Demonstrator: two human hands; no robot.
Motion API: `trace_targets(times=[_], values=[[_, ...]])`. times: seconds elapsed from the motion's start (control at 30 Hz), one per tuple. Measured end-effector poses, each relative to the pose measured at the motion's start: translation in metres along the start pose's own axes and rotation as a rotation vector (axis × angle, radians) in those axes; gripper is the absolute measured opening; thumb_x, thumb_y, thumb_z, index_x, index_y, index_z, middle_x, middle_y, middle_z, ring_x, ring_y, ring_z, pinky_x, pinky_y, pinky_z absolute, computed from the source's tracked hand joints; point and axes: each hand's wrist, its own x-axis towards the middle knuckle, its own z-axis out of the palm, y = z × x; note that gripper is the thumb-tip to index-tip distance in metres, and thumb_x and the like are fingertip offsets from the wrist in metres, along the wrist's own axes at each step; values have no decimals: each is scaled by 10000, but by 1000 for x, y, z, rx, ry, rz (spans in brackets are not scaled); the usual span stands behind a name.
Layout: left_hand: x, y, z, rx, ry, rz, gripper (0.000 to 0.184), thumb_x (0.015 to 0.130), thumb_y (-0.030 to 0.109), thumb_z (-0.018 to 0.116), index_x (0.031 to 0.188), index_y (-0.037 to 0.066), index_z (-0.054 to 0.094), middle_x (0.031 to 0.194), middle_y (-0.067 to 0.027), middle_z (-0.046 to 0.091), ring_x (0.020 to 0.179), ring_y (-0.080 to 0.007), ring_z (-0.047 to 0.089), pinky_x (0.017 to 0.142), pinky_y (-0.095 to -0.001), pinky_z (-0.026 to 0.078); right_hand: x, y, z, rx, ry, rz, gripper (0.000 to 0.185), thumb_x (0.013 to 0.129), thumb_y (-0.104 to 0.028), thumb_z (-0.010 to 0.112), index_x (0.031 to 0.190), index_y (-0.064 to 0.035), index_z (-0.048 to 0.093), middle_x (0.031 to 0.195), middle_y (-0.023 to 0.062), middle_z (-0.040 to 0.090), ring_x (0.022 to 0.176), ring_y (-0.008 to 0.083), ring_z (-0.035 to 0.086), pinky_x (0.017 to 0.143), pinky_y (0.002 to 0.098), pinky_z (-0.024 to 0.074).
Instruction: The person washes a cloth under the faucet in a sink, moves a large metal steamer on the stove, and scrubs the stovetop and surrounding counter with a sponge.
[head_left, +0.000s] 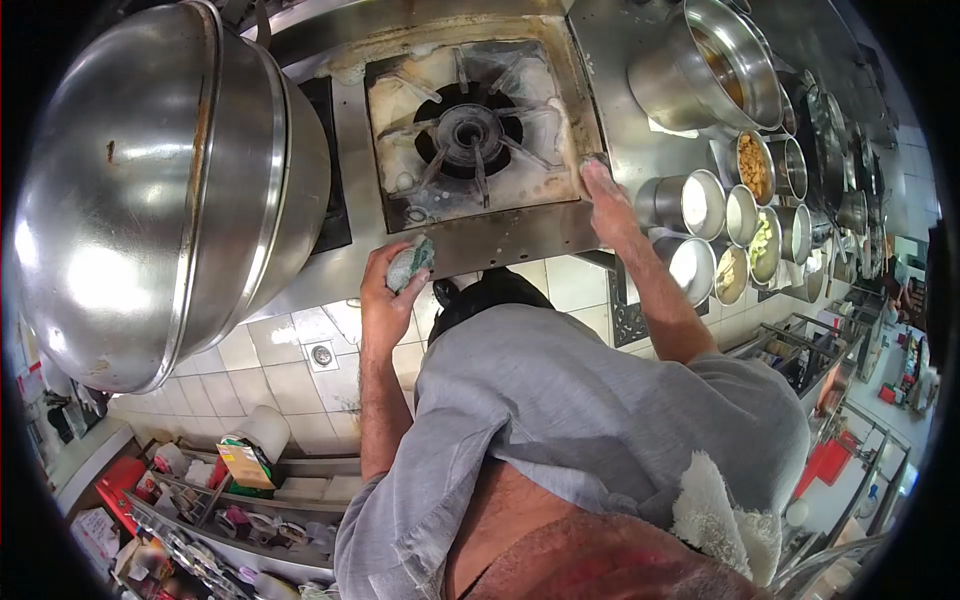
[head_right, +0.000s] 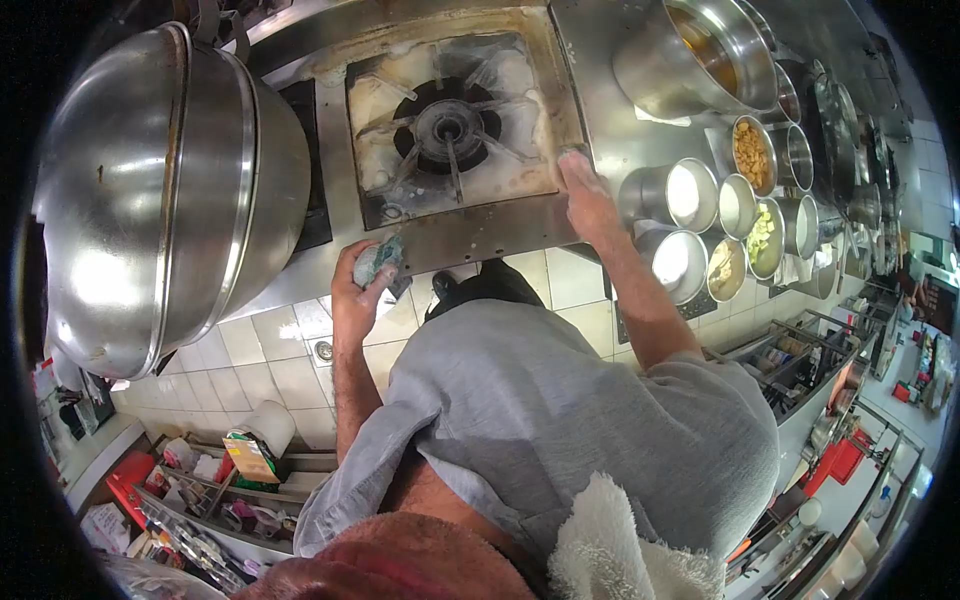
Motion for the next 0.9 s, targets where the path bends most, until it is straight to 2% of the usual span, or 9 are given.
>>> trace_targets(times=[0.1,0.17,0.37,0.43,0.5,0.63,0.73,0.8,0.9], values=[[-4,-4,-2,3,14,-10,408,742,102,686,1110,19,531,1013,-98,574,939,-191,544,847,-294,426,39,-16,-26,-290,-119,70,609,821,-27,382,1410,-124,260,1477,103,236,1356,219,249,1046,591,162],[-7,-12,-2,19,27,-11,409,742,105,688,1110,19,531,1015,-97,575,937,-188,543,846,-291,426,121,19,-9,-206,36,26,568,854,-79,365,1408,-154,265,1491,55,214,1357,203,248,1003,665,126],[-9,-9,9,4,65,-65,397,754,102,685,1109,14,529,1017,-93,575,937,-171,538,842,-280,426,282,7,-50,-300,26,26,484,894,-115,332,1375,-165,305,1423,91,347,1292,249,361,971,650,193],[-11,-5,12,-6,66,-43,392,760,102,682,1109,13,528,1018,-92,575,933,-166,537,838,-278,428,280,11,-49,-310,-24,41,484,888,-115,353,1369,-165,315,1418,89,355,1285,250,371,950,661,205],[-11,5,12,-68,65,-11,379,747,61,685,1088,-9,534,1053,-135,551,986,-239,546,869,-316,424,235,3,-53,-284,-60,36,490,880,-96,369,1363,-170,330,1432,67,336,1301,234,347,960,668,191],[-18,3,8,-73,113,-94,371,747,41,679,1087,2,536,1024,-114,562,956,-207,546,850,-302,429,165,-11,-48,-252,-31,52,505,870,-69,383,1360,-183,343,1449,40,308,1326,206,304,984,680,148],[-23,-6,5,-88,119,-126,376,747,58,687,1089,9,537,1020,-112,565,937,-202,551,841,-300,432,244,9,-55,-298,-28,29,394,919,-187,316,1301,-192,414,1393,43,386,1271,207,382,985,681,165],[-19,-4,4,-23,102,-122,384,751,85,697,1091,14,534,1006,-107,569,933,-183,548,832,-290,433,301,36,-34,-186,94,23,406,909,-169,314,1304,-170,410,1389,48,389,1271,218,381,997,681,148],[-22,-4,-3,-99,23,-202,378,760,94,692,1094,18,532,992,-95,577,922,-173,548,827,-292,438,252,16,-46,-235,36,16,408,910,-165,306,1304,-132,406,1383,53,396,1285,226,364,1016,670,116]])
